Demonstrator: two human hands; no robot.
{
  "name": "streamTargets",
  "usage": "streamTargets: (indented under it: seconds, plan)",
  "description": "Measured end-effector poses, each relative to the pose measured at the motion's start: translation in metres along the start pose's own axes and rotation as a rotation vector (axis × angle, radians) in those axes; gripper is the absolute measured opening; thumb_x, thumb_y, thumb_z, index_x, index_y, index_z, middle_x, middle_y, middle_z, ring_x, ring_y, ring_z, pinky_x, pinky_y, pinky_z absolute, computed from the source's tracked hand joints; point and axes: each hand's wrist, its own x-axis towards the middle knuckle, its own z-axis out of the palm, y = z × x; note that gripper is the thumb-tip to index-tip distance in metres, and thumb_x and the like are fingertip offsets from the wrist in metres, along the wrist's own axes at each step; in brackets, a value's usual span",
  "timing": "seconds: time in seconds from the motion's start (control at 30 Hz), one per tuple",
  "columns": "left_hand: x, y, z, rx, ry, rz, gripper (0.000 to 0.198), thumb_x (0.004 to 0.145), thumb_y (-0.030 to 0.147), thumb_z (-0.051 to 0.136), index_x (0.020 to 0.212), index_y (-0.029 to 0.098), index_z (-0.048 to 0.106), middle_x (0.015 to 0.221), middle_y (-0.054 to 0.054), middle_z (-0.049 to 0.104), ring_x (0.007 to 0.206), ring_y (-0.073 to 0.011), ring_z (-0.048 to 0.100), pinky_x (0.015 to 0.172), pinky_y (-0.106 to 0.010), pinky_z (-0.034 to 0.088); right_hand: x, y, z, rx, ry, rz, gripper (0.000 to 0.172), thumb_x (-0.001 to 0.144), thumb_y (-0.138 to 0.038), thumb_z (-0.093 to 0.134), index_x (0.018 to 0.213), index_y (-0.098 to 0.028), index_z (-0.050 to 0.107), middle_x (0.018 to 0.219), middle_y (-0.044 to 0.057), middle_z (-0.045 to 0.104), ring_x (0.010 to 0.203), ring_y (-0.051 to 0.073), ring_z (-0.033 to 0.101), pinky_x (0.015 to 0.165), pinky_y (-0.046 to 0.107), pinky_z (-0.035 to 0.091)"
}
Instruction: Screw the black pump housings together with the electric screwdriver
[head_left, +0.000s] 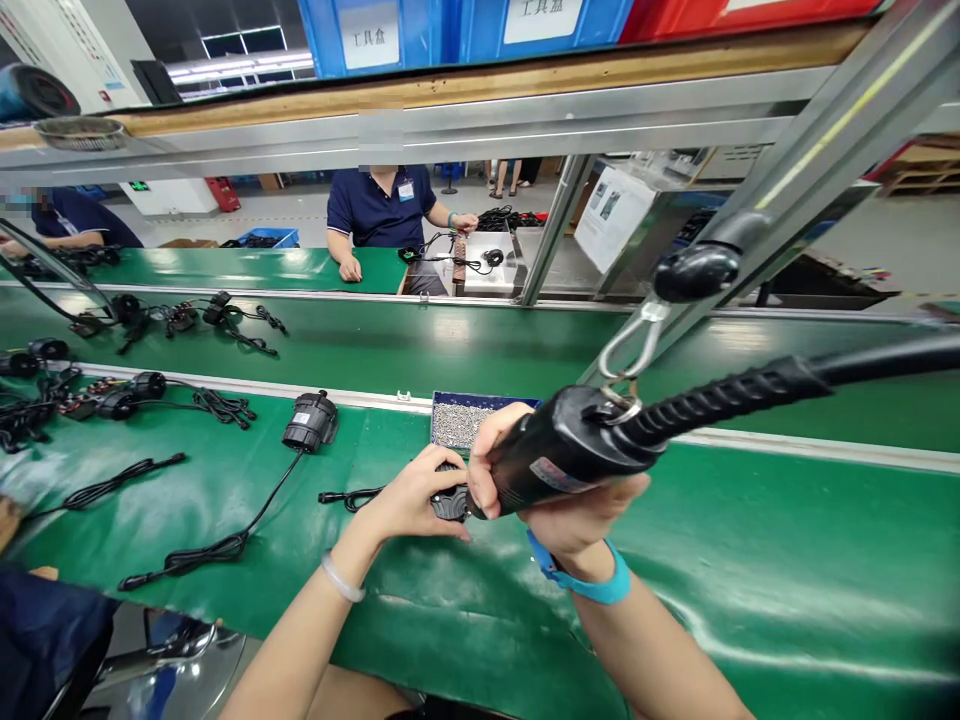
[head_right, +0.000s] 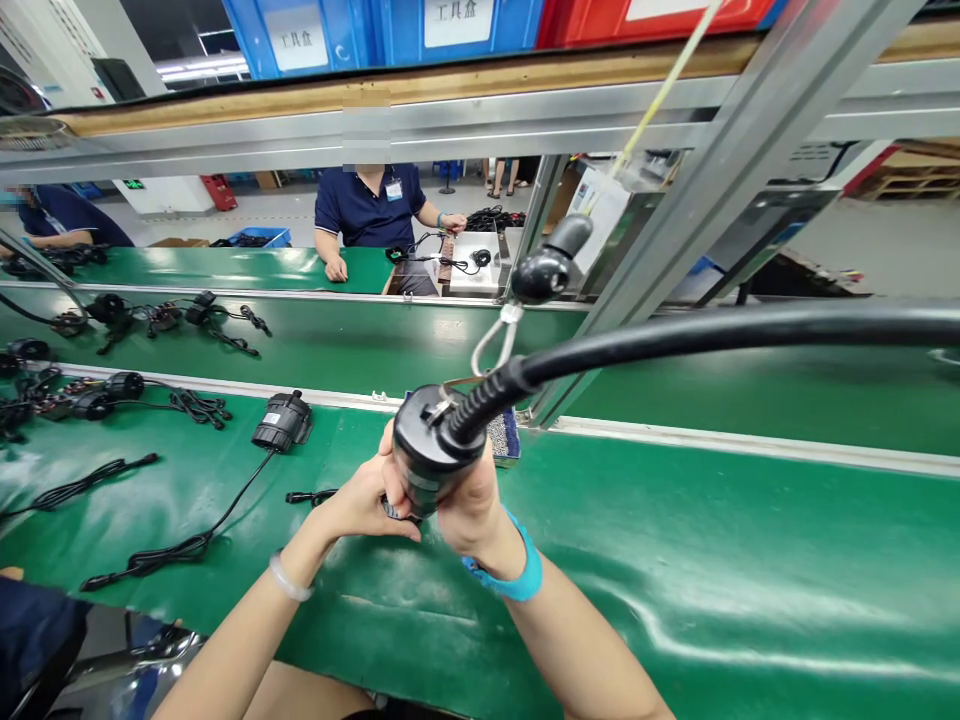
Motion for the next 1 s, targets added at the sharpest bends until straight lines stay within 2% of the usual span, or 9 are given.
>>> streamTargets:
  seconds: [0.1, 0.2, 0.33, 0.47, 0.57, 0.7, 0.87, 1.0]
  plan:
    - [-0.002, -0.002, 0.004, 0.013, 0.023, 0.004, 0.059, 0.066, 0.057, 0.083, 0.112, 0.021, 0.071, 0.107, -0.010, 0.065, 0.108, -0.0256, 0.058, 0.100, -0.034, 0.045, -0.002, 0.005, 0.003, -0.041, 0.008, -0.054, 0.072, 0.072, -0.090, 0.047, 0.073, -0.019, 0.058, 0.043, -0.001, 0.050, 0.032, 0.013, 0.042, 0.030, 0.023, 0.034]
    - [-0.002, -0.003, 0.006, 0.025, 0.035, 0.016, 0.056, 0.067, 0.059, 0.080, 0.107, 0.020, 0.072, 0.100, -0.009, 0.067, 0.105, -0.0256, 0.058, 0.098, -0.035, 0.047, -0.007, 0.006, 0.004, -0.072, 0.056, -0.054, 0.071, 0.068, -0.091, 0.050, 0.067, -0.020, 0.054, 0.041, -0.002, 0.047, 0.031, 0.013, 0.042, 0.031, 0.025, 0.037]
    - [0.000, -0.001, 0.004, 0.030, 0.003, 0.010, 0.054, 0.065, 0.057, 0.083, 0.104, 0.022, 0.072, 0.096, -0.007, 0.066, 0.108, -0.0261, 0.058, 0.102, -0.038, 0.047, -0.012, 0.006, 0.001, -0.051, 0.111, -0.047, 0.074, 0.065, -0.092, 0.052, 0.074, -0.019, 0.057, 0.044, -0.001, 0.052, 0.033, 0.014, 0.045, 0.031, 0.025, 0.038]
    - [0.001, 0.000, 0.001, 0.045, 0.009, 0.019, 0.059, 0.064, 0.053, 0.085, 0.111, 0.023, 0.069, 0.108, -0.008, 0.064, 0.110, -0.0258, 0.057, 0.101, -0.038, 0.048, -0.009, 0.003, -0.001, -0.016, 0.088, -0.024, 0.078, 0.066, -0.090, 0.053, 0.083, -0.015, 0.063, 0.050, 0.001, 0.056, 0.033, 0.013, 0.044, 0.030, 0.024, 0.036]
    - [0.000, -0.001, 0.001, 0.049, 0.022, 0.026, 0.059, 0.064, 0.054, 0.085, 0.112, 0.021, 0.070, 0.113, -0.010, 0.062, 0.109, -0.0260, 0.057, 0.099, -0.036, 0.048, -0.005, 0.000, 0.001, 0.019, 0.033, -0.021, 0.069, 0.069, -0.082, 0.059, 0.084, -0.014, 0.064, 0.052, 0.002, 0.056, 0.035, 0.013, 0.043, 0.031, 0.024, 0.034]
    - [-0.003, -0.004, 0.003, 0.045, 0.016, -0.012, 0.051, 0.065, 0.054, 0.084, 0.101, 0.019, 0.073, 0.100, -0.009, 0.064, 0.102, -0.0251, 0.059, 0.098, -0.035, 0.047, -0.004, 0.001, 0.006, 0.067, -0.001, -0.020, 0.058, 0.073, -0.072, 0.061, 0.084, -0.015, 0.065, 0.048, 0.000, 0.053, 0.038, 0.014, 0.043, 0.035, 0.026, 0.036]
    - [-0.002, -0.002, 0.003, 0.038, 0.035, 0.023, 0.052, 0.066, 0.057, 0.082, 0.101, 0.019, 0.074, 0.094, -0.008, 0.065, 0.098, -0.0236, 0.059, 0.099, -0.034, 0.046, -0.007, 0.011, 0.006, 0.053, 0.065, -0.075, 0.061, 0.071, -0.076, 0.061, 0.080, -0.016, 0.063, 0.049, 0.000, 0.053, 0.032, 0.012, 0.041, 0.030, 0.024, 0.032]
    - [0.000, -0.001, 0.003, 0.040, 0.040, 0.034, 0.054, 0.065, 0.058, 0.082, 0.101, 0.019, 0.073, 0.093, -0.007, 0.065, 0.098, -0.0232, 0.059, 0.100, -0.035, 0.045, -0.005, 0.014, 0.003, 0.018, 0.066, -0.053, 0.064, 0.070, -0.078, 0.059, 0.076, -0.015, 0.063, 0.047, 0.001, 0.054, 0.031, 0.013, 0.043, 0.030, 0.024, 0.033]
